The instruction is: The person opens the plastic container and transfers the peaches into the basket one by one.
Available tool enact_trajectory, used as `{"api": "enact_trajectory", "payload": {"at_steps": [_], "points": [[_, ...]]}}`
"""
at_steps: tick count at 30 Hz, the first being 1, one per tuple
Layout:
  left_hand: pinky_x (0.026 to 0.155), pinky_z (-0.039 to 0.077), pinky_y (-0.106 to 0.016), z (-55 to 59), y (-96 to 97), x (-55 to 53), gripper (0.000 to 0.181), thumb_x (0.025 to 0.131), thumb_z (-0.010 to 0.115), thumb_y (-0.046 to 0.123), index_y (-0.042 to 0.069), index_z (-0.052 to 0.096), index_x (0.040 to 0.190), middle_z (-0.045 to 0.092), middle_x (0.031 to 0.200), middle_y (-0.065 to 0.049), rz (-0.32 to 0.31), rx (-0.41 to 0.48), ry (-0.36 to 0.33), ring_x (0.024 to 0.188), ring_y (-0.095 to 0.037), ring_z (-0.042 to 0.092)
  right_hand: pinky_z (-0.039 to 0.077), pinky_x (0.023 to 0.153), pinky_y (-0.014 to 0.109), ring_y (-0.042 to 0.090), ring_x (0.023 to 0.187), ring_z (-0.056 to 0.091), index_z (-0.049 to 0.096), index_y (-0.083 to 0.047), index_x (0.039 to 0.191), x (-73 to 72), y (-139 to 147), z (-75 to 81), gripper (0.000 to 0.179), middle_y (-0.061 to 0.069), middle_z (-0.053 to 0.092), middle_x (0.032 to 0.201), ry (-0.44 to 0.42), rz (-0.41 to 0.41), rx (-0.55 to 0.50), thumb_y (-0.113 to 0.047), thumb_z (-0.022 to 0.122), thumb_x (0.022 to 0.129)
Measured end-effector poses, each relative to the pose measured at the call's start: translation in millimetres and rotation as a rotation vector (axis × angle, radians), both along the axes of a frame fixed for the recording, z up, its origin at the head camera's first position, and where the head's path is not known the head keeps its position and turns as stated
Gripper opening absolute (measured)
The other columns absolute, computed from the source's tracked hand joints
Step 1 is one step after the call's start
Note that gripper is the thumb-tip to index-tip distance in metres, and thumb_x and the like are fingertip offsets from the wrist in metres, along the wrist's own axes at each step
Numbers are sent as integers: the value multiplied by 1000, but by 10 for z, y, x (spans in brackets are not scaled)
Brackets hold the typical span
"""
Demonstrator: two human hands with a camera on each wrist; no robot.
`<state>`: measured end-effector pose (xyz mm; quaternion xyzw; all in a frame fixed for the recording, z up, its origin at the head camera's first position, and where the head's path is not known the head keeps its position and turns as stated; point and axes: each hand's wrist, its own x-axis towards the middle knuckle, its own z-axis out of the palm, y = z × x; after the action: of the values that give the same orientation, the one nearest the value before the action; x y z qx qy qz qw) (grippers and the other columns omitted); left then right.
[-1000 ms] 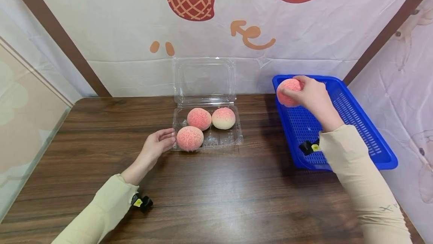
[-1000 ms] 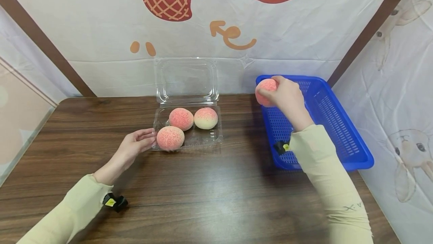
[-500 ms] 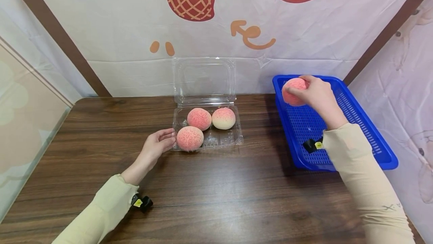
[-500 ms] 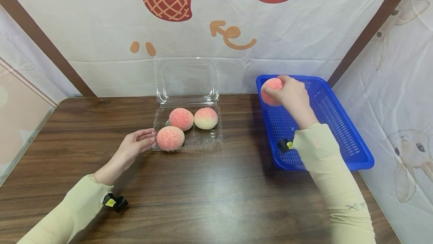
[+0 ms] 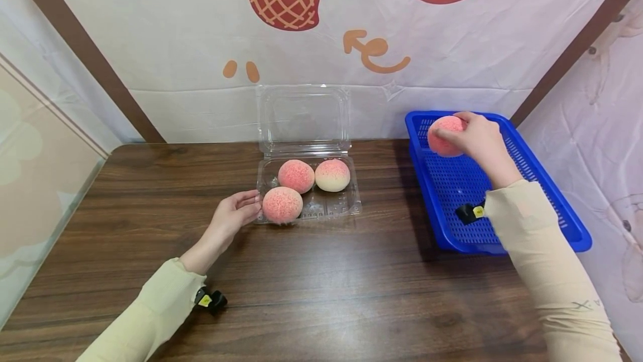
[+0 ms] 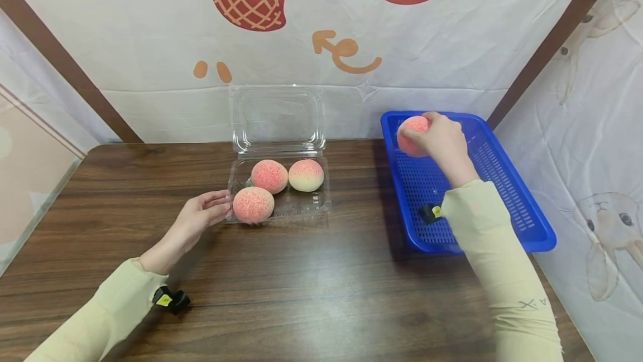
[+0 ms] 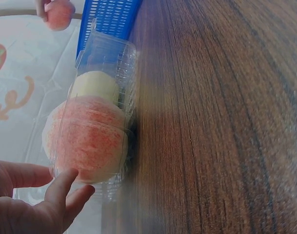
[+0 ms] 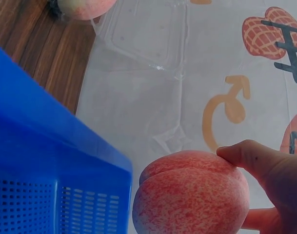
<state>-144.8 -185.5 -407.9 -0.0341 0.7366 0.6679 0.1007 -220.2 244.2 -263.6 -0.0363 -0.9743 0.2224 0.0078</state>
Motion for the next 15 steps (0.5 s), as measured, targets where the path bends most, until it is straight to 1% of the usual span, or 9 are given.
{"api": "enact_trajectory", "payload": {"at_steps": [6, 13, 15], "points": [[82, 47, -17, 2, 1, -3, 43, 93, 43, -2, -16, 30, 132, 40, 130, -33, -4, 4, 1, 88, 2, 57, 43, 83, 58, 45, 105, 41, 33, -1, 138, -45, 59, -38, 83, 30, 44, 124, -26, -19, -34, -59, 52, 82], [81, 48, -17, 3, 7, -2, 43, 93, 43, -3, -16, 30, 132, 40, 129, -34, -2, 7, 5, 87, 2, 57, 44, 82, 56, 44, 103, 42, 32, 1, 138, -83, 125, -82, 84, 30, 44, 124, -43, -36, -39, -60, 51, 82], [81, 48, -17, 3, 7, -1, 43, 93, 43, -3, -16, 31, 132, 40, 129, -34, -2, 5, 6, 87, 2, 57, 47, 80, 53, 43, 101, 44, 32, 1, 138, -92, 150, -98, 85, 30, 44, 122, -46, -39, -49, -59, 52, 82]]}}
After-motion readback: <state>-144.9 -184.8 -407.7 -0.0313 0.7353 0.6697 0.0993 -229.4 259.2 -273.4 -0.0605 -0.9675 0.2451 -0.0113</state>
